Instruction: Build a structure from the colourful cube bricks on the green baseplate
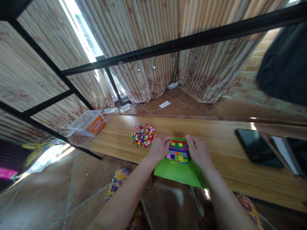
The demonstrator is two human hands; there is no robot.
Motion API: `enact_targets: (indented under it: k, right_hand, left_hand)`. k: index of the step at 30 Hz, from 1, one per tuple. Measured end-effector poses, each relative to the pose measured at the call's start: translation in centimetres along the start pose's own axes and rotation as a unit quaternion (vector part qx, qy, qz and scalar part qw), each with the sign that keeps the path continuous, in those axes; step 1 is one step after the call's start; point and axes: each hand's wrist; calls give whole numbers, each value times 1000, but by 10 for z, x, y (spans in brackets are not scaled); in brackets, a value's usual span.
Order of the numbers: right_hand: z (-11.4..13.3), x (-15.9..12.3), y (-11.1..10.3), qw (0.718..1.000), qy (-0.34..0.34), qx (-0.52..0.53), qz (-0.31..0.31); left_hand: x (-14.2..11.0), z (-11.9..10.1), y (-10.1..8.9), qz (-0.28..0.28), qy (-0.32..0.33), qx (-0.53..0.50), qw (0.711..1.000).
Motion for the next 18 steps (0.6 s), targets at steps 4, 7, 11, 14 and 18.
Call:
enact_targets:
  k: [4,7,11,14,18]
  right_hand:
    - [0,0,1,1000,0,-2,2]
    - [-1,-1,1,1000,-3,-11,4]
    - [-1,-1,1,1000,-4,-20,4]
    - [-1,-1,1,1000,-3,-25,7]
    - [-1,-3,1,999,-4,-34,7]
  left_hand:
    - [2,0,1,5,2,0,1000]
    - [2,-1,1,-3,2,-6,1000]
    - [3,-2,2,-10,-13,-33,999]
    - [4,-1,3,-15,-34,-64,997]
    - [4,3,4,-22,-44,-106,993]
Point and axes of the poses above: each hand's wrist, its own x-axis towards the middle knuckle, its own y-axis out of the palm, z = x × y, and after that the axes turned 6 degrees about -z, right-handed
